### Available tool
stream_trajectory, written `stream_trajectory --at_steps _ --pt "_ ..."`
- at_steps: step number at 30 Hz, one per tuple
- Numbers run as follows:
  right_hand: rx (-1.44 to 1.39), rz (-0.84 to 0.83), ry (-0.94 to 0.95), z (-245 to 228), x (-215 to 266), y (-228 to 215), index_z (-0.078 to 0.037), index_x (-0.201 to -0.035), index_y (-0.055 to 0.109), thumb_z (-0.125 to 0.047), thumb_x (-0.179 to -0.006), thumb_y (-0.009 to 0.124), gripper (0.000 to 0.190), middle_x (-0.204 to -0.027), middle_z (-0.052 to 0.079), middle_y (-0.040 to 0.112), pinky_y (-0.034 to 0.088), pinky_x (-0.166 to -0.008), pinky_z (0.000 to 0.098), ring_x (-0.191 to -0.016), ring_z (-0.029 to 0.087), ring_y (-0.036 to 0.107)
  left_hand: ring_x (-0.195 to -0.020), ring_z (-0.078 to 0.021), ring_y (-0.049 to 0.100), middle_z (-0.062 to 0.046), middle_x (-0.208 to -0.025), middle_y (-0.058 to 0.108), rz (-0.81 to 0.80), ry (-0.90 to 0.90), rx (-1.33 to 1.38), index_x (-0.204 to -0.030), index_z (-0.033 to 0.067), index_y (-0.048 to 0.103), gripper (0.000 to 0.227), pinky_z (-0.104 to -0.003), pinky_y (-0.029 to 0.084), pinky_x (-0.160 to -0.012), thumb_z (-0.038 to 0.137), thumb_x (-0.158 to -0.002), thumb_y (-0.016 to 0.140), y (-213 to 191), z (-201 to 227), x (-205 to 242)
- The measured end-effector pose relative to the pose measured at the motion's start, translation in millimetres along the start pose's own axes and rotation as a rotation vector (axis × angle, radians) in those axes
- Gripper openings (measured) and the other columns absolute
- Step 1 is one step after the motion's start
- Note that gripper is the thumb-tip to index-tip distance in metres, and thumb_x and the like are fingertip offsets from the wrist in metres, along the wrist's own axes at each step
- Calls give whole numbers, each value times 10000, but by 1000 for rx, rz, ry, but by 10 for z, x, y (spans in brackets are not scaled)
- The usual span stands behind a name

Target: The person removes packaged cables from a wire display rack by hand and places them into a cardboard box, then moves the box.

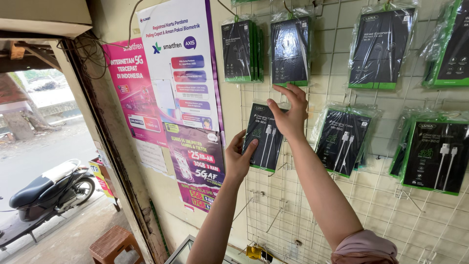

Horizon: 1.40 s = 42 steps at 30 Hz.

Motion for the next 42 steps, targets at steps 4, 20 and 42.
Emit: stream_trajectory --at_steps 4,20,42 --pt "-172 -81 116 182 -83 107 -218 -1323 666 -222 -897 821 454 -1453 105 513 408 -1181 448 -1381 292 496 -910 -101 703 -122 -1076 740 17 31 -62 -1391 -95 547 533 -227 586 -767 98 -930 735 -3 112 83" --pt "-764 -245 734 672 99 270 -13 -1181 745 -762 -945 314 895 -1065 147 758 609 -826 309 -841 183 736 -918 -116 683 -133 -1094 717 21 -28 76 -1425 -106 509 564 -242 571 -764 116 -950 716 116 -147 86" --pt "-1073 -244 763 1028 176 467 78 -1306 640 -266 -1003 389 522 -1251 235 701 622 -931 385 -1052 266 733 -887 -117 673 -147 -1060 731 100 -65 5 -1427 -94 535 572 -237 552 -743 131 -939 730 105 103 274"
Point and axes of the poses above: each hand's wrist, its own x-axis away from the middle knuckle, its own y-axis out of the palm, z = x × y, the point moved 6 cm from there along -x, towards the middle knuckle
